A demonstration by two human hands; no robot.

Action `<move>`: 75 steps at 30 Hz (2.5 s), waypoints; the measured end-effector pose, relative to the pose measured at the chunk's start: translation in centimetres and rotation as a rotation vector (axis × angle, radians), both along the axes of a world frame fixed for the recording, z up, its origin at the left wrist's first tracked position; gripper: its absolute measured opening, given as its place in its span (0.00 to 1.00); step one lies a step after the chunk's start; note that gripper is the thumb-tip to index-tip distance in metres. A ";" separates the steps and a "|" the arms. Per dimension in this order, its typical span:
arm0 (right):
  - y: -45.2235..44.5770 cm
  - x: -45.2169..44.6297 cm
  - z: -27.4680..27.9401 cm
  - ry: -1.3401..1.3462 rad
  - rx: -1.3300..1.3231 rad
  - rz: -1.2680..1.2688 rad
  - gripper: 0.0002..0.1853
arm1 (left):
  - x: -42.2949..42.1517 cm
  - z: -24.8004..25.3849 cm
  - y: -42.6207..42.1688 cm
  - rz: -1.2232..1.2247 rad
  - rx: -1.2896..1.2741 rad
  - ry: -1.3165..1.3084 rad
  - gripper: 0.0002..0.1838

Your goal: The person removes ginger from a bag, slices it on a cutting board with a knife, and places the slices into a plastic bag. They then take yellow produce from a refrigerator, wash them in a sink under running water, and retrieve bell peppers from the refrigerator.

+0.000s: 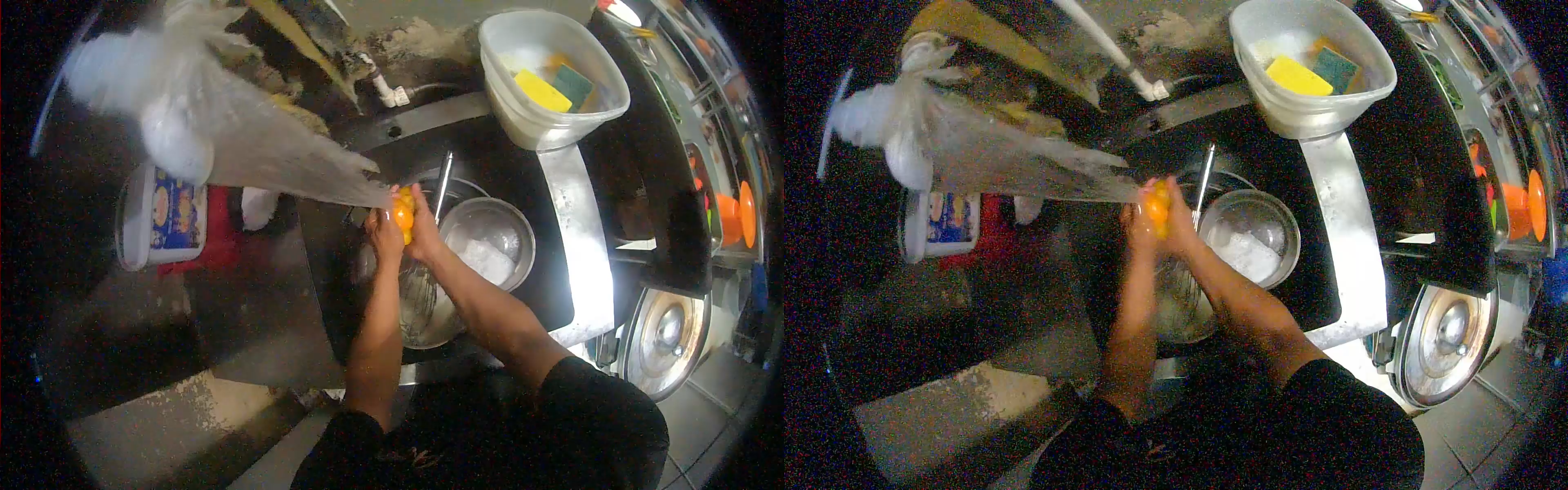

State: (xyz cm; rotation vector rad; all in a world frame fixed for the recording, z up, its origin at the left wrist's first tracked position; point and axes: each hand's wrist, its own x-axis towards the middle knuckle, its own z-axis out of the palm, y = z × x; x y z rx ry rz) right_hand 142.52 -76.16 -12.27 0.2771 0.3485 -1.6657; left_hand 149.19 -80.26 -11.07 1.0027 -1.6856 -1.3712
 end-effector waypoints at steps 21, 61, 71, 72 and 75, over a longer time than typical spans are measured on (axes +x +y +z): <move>2.3 -0.9 1.3 0.591 0.151 -0.017 0.20 | -0.4 1.6 3.2 0.184 0.140 0.004 0.17; -0.4 -1.5 3.8 0.989 0.231 -0.159 0.25 | -0.2 -0.9 0.4 -0.079 0.726 0.672 0.24; 1.6 -0.9 5.3 1.195 0.429 -0.090 0.29 | -1.7 4.0 3.4 0.161 0.656 0.549 0.23; 1.7 -0.6 5.2 1.064 0.344 -0.123 0.28 | -1.1 2.6 2.5 0.145 0.655 0.514 0.24; 1.8 -0.2 4.2 0.684 0.084 -0.215 0.23 | 0.4 -1.3 -0.8 0.093 0.642 0.428 0.26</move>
